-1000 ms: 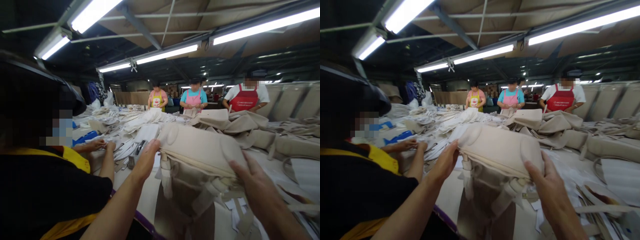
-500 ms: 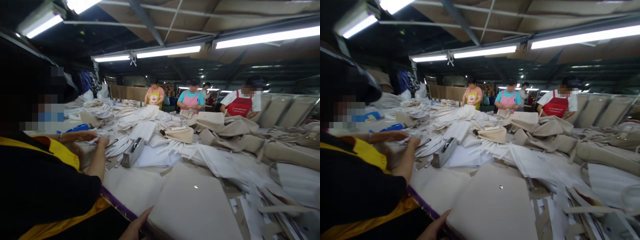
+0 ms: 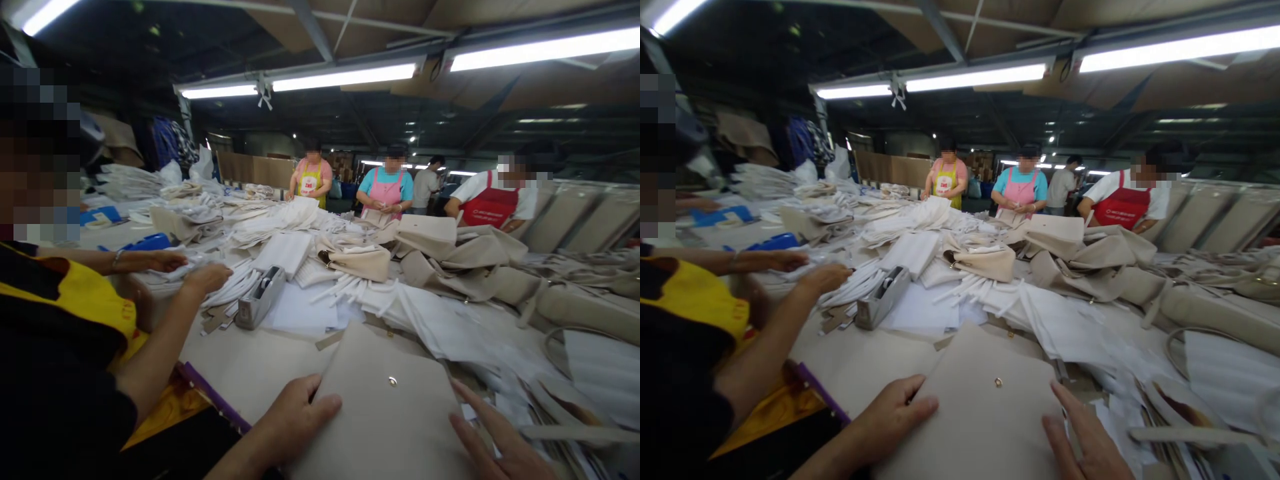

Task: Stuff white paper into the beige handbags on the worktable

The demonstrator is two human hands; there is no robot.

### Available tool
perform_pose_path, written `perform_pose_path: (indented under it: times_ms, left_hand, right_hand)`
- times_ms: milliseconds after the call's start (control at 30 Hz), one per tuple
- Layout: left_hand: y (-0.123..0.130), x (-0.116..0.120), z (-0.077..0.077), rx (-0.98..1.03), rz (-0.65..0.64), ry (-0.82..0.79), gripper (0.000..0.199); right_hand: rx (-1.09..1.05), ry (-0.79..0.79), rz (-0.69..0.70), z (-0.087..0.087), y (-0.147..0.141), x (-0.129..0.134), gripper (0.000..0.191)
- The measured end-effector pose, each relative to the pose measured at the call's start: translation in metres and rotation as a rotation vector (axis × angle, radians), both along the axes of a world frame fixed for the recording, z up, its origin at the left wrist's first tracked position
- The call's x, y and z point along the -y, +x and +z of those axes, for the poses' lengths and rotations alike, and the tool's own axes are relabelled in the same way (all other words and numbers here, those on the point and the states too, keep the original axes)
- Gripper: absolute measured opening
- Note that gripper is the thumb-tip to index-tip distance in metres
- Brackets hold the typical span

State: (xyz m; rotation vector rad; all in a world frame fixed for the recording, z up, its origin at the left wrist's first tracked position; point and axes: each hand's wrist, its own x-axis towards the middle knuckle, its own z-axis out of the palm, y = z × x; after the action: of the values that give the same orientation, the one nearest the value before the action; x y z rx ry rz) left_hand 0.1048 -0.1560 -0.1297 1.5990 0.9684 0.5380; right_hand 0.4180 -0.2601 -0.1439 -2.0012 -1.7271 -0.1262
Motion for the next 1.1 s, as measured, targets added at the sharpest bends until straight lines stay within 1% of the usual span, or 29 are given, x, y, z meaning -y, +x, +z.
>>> perform_pose_path:
  times_ms: [67,133,200,267,300,367,433,467,533,567,600,633,667,733,767,800,867,967,1033,1100]
  left_hand:
    - [0.004,-0.001,-0.002,-0.041,0.01,0.011,0.026]
    - [0.004,-0.002,-0.003,-0.069,0.02,0.017,0.023]
    - [0.003,-0.003,-0.005,-0.107,0.035,0.015,0.021]
    - [0.003,-0.004,-0.006,-0.145,0.04,-0.008,0.02]
    - [0.002,-0.004,-0.008,-0.158,0.033,-0.019,0.021]
    - [0.002,-0.004,-0.011,-0.191,0.01,-0.019,0.024]
    - [0.001,-0.005,-0.013,-0.256,0.001,0.033,0.031]
    - [0.001,-0.006,-0.014,-0.298,0.009,0.087,0.039]
    - [0.003,-0.01,-0.011,-0.388,0.03,0.255,0.06]
    - [0.007,-0.013,-0.008,-0.425,0.021,0.355,0.069]
    - [0.011,-0.017,-0.004,-0.453,-0.018,0.446,0.074]
    - [0.018,-0.02,0.001,-0.473,-0.094,0.513,0.076]
    - [0.025,-0.024,0.006,-0.486,-0.196,0.55,0.075]
    - [0.04,-0.031,0.016,-0.488,-0.404,0.558,0.069]
    - [0.046,-0.033,0.019,-0.487,-0.476,0.544,0.068]
    - [0.052,-0.035,0.022,-0.493,-0.52,0.526,0.067]
    - [0.058,-0.037,0.024,-0.529,-0.551,0.491,0.067]
    - [0.058,-0.04,0.021,-0.576,-0.562,0.444,0.069]
    - [0.055,-0.041,0.016,-0.555,-0.568,0.457,0.071]
    - [0.054,-0.041,0.007,-0.515,-0.585,0.512,0.069]
  right_hand:
    - [0.115,0.015,0.092,0.015,-0.019,-0.024,0.051]
    - [0.219,0.003,0.158,0.017,-0.033,-0.043,0.05]
    - [0.3,-0.058,0.194,0.006,-0.041,-0.054,0.048]
    - [0.346,-0.14,0.23,-0.012,-0.043,-0.057,0.048]
    - [0.356,-0.159,0.238,-0.021,-0.042,-0.057,0.048]
    - [0.363,-0.14,0.239,-0.035,-0.041,-0.053,0.051]
    - [0.367,-0.095,0.23,-0.041,-0.038,-0.05,0.052]
    - [0.368,-0.082,0.228,-0.041,-0.037,-0.049,0.051]
    - [0.364,-0.08,0.243,-0.039,-0.036,-0.048,0.046]
    - [0.361,-0.081,0.253,-0.037,-0.035,-0.049,0.043]
    - [0.357,-0.079,0.266,-0.036,-0.034,-0.05,0.041]
    - [0.354,-0.077,0.28,-0.036,-0.034,-0.05,0.038]
    - [0.352,-0.077,0.294,-0.036,-0.034,-0.051,0.037]
    - [0.346,-0.073,0.314,-0.038,-0.033,-0.052,0.035]
    - [0.344,-0.072,0.32,-0.04,-0.033,-0.052,0.034]
    - [0.341,-0.068,0.327,-0.041,-0.032,-0.051,0.033]
    - [0.338,-0.061,0.344,-0.043,-0.032,-0.05,0.031]
    - [0.323,-0.06,0.377,-0.039,-0.03,-0.051,0.03]
    - [0.268,-0.112,0.411,-0.031,-0.028,-0.059,0.029]
    - [0.167,-0.171,0.4,-0.021,-0.025,-0.078,0.035]
